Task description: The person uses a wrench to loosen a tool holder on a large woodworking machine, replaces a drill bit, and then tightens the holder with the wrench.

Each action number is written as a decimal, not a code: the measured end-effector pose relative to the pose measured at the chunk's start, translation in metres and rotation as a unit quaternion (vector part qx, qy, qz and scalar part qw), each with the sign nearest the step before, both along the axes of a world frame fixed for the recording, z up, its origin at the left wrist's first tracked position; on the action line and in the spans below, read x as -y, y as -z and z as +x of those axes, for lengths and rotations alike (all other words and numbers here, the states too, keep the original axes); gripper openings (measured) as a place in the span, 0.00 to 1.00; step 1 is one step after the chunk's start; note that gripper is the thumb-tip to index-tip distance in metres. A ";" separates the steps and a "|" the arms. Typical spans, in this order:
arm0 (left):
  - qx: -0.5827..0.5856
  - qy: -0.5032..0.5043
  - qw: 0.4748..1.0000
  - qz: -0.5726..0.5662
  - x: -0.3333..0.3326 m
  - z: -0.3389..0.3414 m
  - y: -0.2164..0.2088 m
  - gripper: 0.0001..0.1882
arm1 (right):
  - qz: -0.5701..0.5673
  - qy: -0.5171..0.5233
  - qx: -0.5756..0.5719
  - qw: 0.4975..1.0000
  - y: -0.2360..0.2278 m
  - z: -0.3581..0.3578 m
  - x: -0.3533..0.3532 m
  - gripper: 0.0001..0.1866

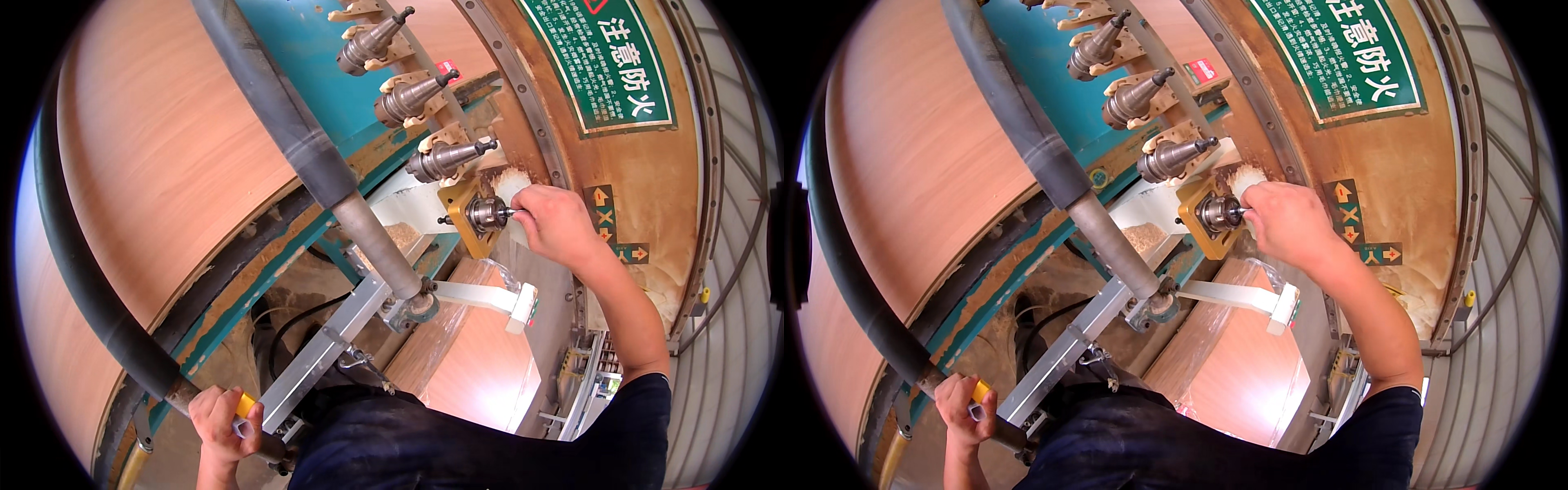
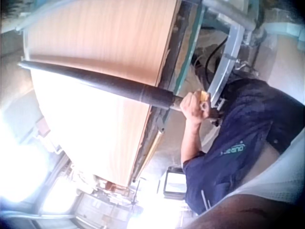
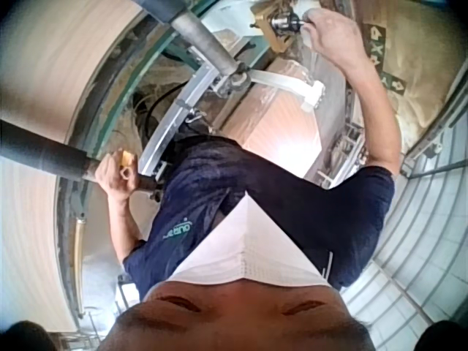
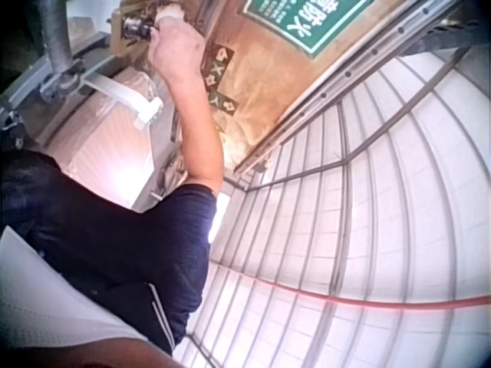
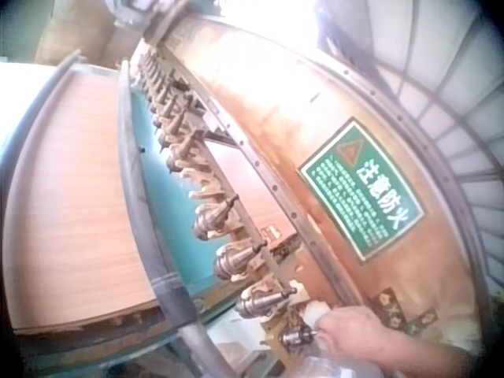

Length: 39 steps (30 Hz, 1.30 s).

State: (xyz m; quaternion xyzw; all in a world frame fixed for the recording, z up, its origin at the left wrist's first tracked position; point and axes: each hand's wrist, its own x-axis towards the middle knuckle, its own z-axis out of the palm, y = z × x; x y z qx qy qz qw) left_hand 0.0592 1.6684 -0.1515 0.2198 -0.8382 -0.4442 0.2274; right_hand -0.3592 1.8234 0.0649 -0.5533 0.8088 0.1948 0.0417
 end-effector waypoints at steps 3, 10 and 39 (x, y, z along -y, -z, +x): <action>-0.016 0.012 1.000 -0.018 0.003 -0.003 0.000 0.12 | -0.012 -0.027 0.000 1.000 0.004 -0.003 -0.005 0.05; -0.018 0.011 0.999 -0.031 0.003 -0.005 -0.001 0.12 | -0.023 -0.073 0.000 0.997 0.012 -0.008 -0.007 0.04; 0.001 0.007 1.000 -0.017 0.002 -0.010 -0.001 0.12 | -0.035 -0.049 0.007 0.998 0.014 -0.010 -0.011 0.03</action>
